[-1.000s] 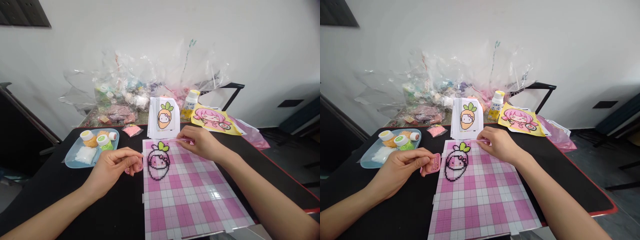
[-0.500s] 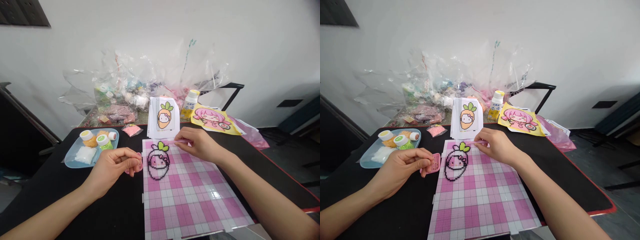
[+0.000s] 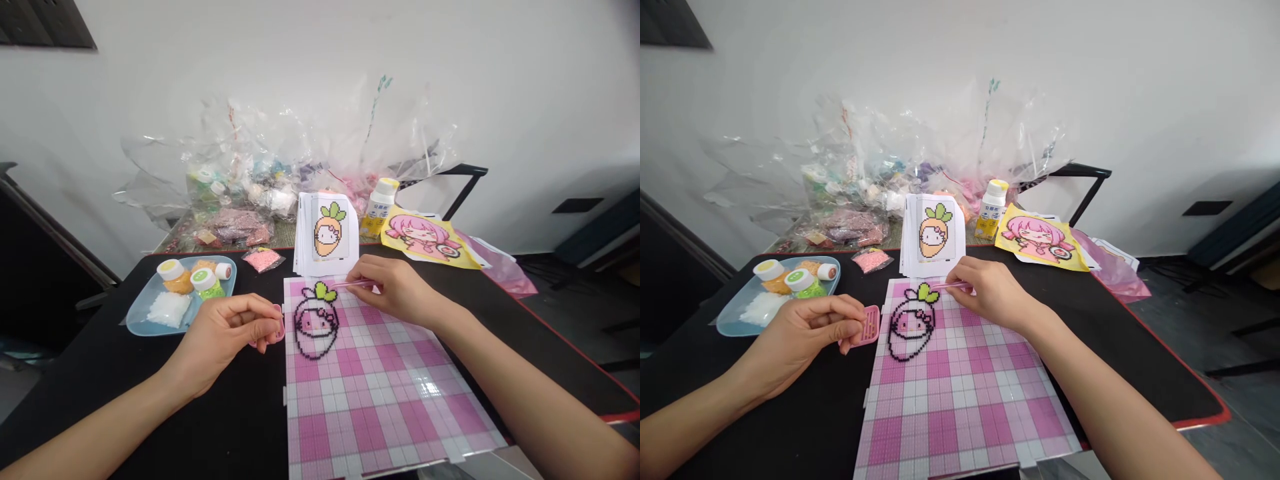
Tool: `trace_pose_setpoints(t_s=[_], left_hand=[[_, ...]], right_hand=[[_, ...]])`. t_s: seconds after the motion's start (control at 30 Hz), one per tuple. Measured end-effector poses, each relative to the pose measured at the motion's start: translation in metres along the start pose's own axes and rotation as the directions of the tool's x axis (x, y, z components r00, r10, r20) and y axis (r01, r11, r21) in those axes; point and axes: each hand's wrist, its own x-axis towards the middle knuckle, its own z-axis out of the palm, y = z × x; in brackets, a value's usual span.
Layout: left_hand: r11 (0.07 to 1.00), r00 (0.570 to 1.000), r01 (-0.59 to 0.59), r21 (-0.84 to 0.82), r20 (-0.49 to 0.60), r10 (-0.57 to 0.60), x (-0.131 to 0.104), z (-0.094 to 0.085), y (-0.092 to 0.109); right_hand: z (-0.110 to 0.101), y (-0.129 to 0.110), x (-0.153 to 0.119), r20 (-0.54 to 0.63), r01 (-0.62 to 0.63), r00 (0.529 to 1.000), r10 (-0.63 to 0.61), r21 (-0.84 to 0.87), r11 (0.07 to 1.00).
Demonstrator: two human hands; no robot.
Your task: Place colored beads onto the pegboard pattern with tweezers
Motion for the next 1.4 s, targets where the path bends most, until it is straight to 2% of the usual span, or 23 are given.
trace_pose_setpoints(t_s=[0.23,1.0,1.4], left_hand=[[0.999,1.0,-0.007,0.052,-0.018,0.008,-0.0003,0.0005,0.0019],[1.0,0.999,0.017,0.006,-0.041,-0.017,0.0005,0.0005,-0.0013],[0.998,0.999,-0.051,0.02,-0.002,0.051,0.0009,-0.0038,-0.0052]], right_hand=[[0.0024,-0.0006,0.0004,0.001,0.007,1.0,-0.007,-0.014,1.0],[0.0045,-0.0002,0.0006,0.012,-0.001,1.0,0.001,0.006,1.0],[0.0059,0.0015,-0.0001,0.007,0.006,1.0,-0.006,-0.003,1.0]])
